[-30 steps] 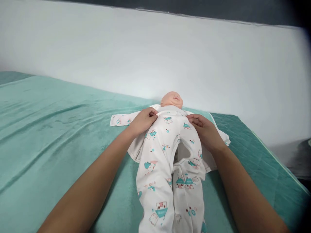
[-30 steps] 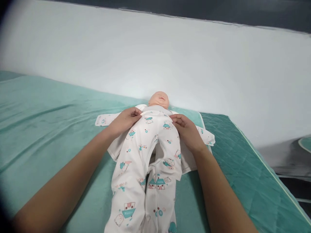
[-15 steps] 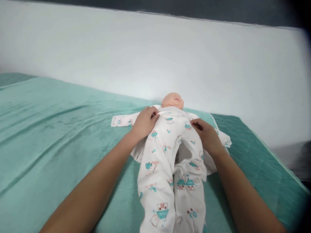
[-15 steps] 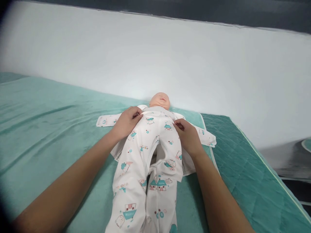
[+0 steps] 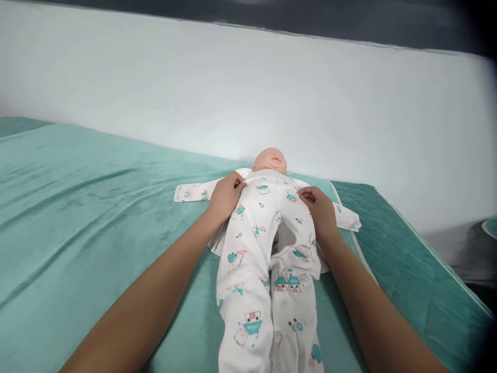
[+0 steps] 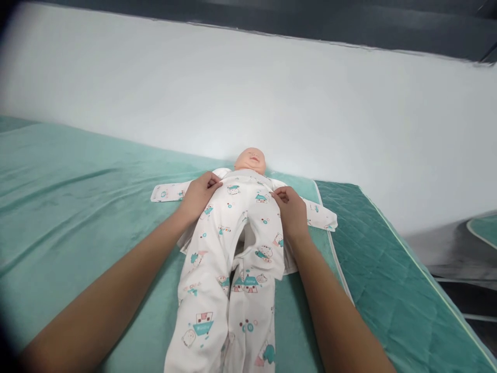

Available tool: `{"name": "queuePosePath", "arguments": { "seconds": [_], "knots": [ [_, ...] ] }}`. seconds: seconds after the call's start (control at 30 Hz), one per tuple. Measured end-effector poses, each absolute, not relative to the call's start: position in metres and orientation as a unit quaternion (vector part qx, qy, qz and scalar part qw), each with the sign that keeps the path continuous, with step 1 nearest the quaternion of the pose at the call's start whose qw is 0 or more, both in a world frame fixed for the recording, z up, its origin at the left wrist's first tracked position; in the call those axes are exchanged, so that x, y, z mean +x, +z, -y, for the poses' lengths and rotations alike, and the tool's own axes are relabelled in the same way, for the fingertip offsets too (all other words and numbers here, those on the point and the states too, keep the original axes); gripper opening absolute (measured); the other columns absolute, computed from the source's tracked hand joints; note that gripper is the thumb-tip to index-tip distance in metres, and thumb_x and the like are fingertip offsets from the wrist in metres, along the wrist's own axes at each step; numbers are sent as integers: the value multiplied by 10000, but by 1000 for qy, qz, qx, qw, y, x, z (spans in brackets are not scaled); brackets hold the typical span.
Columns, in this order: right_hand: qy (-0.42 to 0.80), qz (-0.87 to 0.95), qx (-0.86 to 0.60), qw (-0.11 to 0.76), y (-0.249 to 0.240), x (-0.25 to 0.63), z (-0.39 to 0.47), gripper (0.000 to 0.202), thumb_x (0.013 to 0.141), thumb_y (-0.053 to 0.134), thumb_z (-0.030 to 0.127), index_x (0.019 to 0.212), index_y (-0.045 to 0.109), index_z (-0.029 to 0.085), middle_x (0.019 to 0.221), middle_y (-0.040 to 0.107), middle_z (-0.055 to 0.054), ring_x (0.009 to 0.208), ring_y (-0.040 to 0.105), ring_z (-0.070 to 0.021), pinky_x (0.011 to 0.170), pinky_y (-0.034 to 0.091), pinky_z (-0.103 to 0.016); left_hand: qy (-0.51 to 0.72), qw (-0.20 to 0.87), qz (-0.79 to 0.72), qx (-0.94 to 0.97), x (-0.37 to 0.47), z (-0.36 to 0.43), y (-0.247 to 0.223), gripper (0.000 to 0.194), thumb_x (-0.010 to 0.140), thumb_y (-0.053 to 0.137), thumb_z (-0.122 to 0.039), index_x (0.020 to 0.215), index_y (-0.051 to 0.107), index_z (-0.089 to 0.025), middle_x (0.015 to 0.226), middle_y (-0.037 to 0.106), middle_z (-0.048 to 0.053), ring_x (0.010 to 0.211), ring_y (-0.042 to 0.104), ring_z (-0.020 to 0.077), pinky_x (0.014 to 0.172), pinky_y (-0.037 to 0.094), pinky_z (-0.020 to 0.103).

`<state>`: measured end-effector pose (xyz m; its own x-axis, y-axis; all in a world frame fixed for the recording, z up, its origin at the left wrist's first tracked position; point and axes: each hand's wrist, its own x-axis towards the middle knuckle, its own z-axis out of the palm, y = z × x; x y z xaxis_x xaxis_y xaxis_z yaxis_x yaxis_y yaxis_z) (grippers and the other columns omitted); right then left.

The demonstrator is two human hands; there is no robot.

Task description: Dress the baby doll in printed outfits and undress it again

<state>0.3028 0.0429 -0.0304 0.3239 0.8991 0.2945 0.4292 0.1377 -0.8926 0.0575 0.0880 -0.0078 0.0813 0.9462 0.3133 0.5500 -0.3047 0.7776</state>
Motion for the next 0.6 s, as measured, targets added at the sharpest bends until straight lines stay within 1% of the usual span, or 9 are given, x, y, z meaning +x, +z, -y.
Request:
{"name": "queuePosePath", "arguments": {
  "seconds": [0.07, 0.13, 0.27, 0.33, 0.47, 0.53, 0.6],
  "knots": [
    [176, 554, -630, 514, -27, 300, -38, 197, 760, 627, 400, 832, 624, 216, 818, 678, -41, 762, 599, -195, 713, 440, -318, 411, 258, -526, 699, 57, -87, -7, 35, 840, 574, -242, 862, 592, -221, 824, 667, 9, 787, 602, 176, 736, 435, 299],
    [127, 580, -650, 475, -25, 300, -32, 190, 799, 576, 401, 818, 621, 217, 792, 669, -36, 733, 577, -187, 701, 415, -312, 408, 272, -506, 710, 55, -85, -6, 91, 839, 561, -247, 907, 615, -223, 831, 668, 8, 792, 605, 176, 746, 444, 297],
    [69, 616, -684, 385, -23, 304, -21, 289, 869, 469, 442, 799, 631, 214, 707, 653, -36, 669, 539, -192, 641, 355, -313, 390, 245, -490, 740, 51, -72, -7, 226, 852, 497, -224, 973, 688, -219, 913, 669, 39, 895, 607, 198, 830, 453, 310],
    [83, 619, -685, 375, -25, 305, -16, 311, 873, 444, 437, 845, 650, 207, 724, 674, -47, 685, 558, -204, 640, 357, -316, 372, 218, -488, 759, 48, -62, -8, 293, 852, 461, -201, 1002, 713, -212, 973, 654, 60, 942, 599, 208, 872, 448, 320],
    [156, 598, -679, 397, -29, 305, -2, 291, 840, 467, 367, 960, 670, 198, 870, 730, -65, 788, 621, -222, 702, 416, -322, 338, 206, -456, 797, 40, -45, -7, 356, 819, 461, -177, 1086, 695, -205, 1029, 642, 77, 977, 590, 226, 888, 446, 335],
    [188, 585, -679, 402, -29, 305, 4, 283, 814, 492, 331, 981, 679, 199, 932, 743, -66, 833, 639, -225, 731, 435, -323, 325, 227, -453, 798, 36, -41, -4, 373, 802, 498, -192, 1142, 651, -209, 1072, 659, 80, 1004, 596, 241, 896, 444, 349],
    [206, 580, -680, 398, -28, 304, 9, 288, 792, 510, 304, 990, 690, 196, 963, 748, -68, 863, 647, -229, 745, 443, -321, 302, 276, -464, 785, 32, -40, -1, 402, 796, 540, -227, 1195, 587, -210, 1108, 675, 82, 1007, 614, 253, 891, 450, 362]
  ]
}}
